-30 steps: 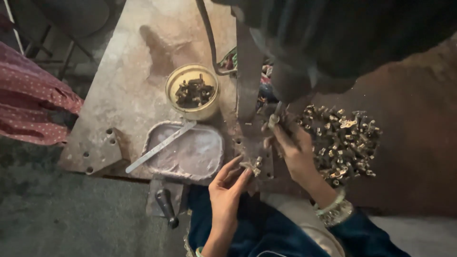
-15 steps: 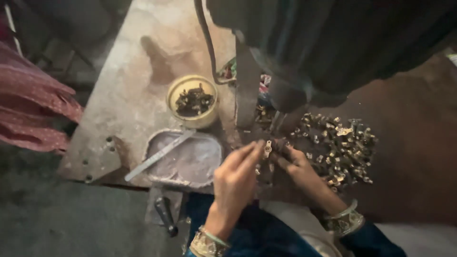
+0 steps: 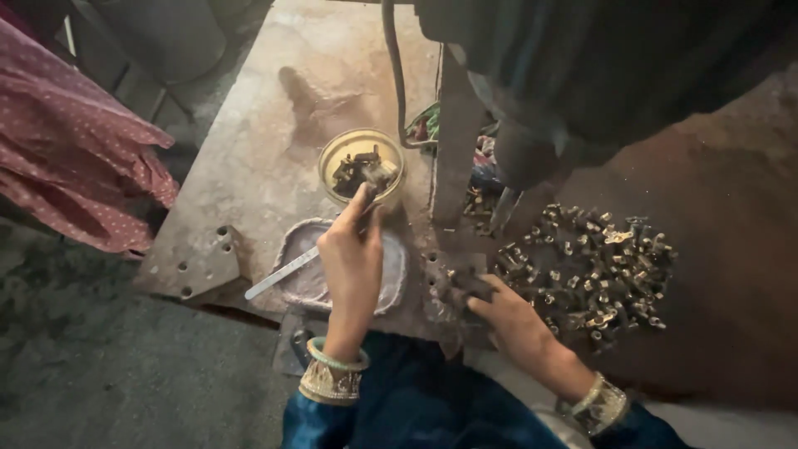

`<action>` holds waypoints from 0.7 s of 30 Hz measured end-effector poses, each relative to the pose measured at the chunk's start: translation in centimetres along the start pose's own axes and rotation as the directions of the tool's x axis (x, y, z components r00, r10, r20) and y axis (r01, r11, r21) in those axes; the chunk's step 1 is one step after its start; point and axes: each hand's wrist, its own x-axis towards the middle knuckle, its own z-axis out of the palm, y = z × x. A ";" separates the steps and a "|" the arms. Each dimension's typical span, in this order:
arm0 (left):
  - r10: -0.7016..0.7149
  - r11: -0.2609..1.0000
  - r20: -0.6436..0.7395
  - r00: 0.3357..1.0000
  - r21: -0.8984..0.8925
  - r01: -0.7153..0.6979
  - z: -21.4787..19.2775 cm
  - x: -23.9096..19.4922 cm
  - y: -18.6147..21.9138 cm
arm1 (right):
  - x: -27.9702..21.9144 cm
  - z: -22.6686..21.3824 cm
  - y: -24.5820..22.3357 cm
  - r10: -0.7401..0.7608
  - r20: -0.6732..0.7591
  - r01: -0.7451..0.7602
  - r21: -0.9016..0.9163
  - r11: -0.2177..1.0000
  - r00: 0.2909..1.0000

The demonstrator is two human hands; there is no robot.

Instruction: Drilling holes into small metal components using a stationary drill press at a workbench.

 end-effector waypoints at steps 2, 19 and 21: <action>0.011 0.999 -0.033 0.999 0.051 -0.009 0.5 -1.0 -0.1 | -0.2 1.1 0.7 0.009 0.001 -0.008 -0.111 0.994 1.000; -0.119 0.904 0.114 0.986 -0.398 0.155 5.6 -3.6 5.3 | 4.8 -0.1 -0.8 0.636 -0.318 0.048 0.914 0.404 0.703; -0.171 0.930 0.112 0.979 -0.311 0.198 5.6 -5.6 4.1 | 5.2 -3.0 -1.2 0.610 -0.245 -0.060 0.898 0.435 0.753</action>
